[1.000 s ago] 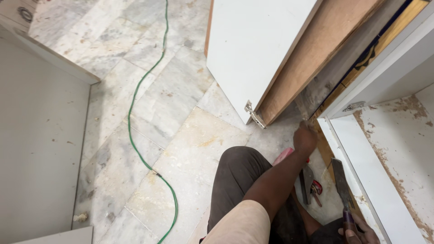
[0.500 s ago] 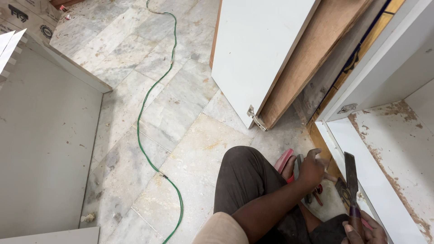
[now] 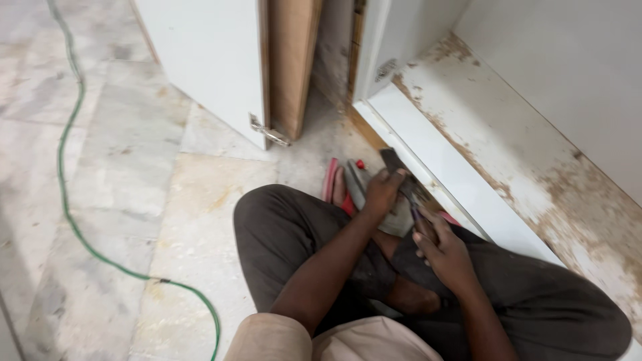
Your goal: The person scrapes the edge of a white cabinet door using a red-handled scraper and a chisel. They remove material from the door's edge and the cabinet frame, working methodically along the seam.
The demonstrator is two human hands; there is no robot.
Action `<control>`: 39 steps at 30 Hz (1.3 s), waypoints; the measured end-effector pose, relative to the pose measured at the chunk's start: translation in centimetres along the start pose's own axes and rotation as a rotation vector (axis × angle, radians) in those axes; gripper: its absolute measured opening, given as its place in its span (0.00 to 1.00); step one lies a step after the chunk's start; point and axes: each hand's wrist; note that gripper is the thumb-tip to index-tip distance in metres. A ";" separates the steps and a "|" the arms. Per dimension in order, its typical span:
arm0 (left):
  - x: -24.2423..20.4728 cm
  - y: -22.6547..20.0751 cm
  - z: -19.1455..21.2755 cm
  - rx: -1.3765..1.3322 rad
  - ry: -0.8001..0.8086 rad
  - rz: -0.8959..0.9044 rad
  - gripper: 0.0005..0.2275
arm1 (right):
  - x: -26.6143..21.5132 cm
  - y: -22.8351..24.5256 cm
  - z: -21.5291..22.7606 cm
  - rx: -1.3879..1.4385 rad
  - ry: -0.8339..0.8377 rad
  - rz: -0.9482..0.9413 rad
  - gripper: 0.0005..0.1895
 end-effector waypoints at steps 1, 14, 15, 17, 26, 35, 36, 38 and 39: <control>-0.1 0.0 -0.3 -0.040 -0.010 -0.037 0.16 | 0.1 0.3 -0.1 -0.007 -0.003 -0.004 0.34; 1.5 -4.1 -1.5 0.162 -0.205 -0.260 0.16 | 2.9 2.6 0.2 -0.302 -0.114 0.158 0.28; 1.8 -4.3 -1.6 0.145 -0.217 -0.222 0.16 | 2.9 2.9 0.2 -0.311 -0.105 0.137 0.28; 2.4 -4.5 -1.8 0.110 -0.239 -0.145 0.17 | 2.9 3.5 0.3 -0.331 -0.105 0.116 0.28; 2.9 -2.9 -3.6 -0.208 -0.210 -0.020 0.27 | 2.2 3.7 1.5 -0.383 -0.155 0.145 0.24; 2.7 -2.6 -4.2 -0.127 -0.259 -0.002 0.29 | 1.9 4.7 1.9 -0.503 -0.123 0.031 0.25; 2.7 -2.5 -4.3 -0.114 -0.266 -0.019 0.29 | 1.9 4.6 1.9 -0.547 -0.104 -0.032 0.25; 1.9 -1.8 -4.1 -0.080 -0.280 -0.039 0.29 | 1.2 4.0 1.5 -0.475 -0.138 0.065 0.25; 1.9 -1.7 -4.1 -0.092 -0.261 -0.036 0.29 | 1.3 3.8 1.5 -0.437 -0.166 0.118 0.24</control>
Point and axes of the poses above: each hand's wrist, its own x-axis towards the middle knuckle, its own z-axis out of the back of the hand, y = z × x, and after that the axes turned 8 degrees about -x, right-handed
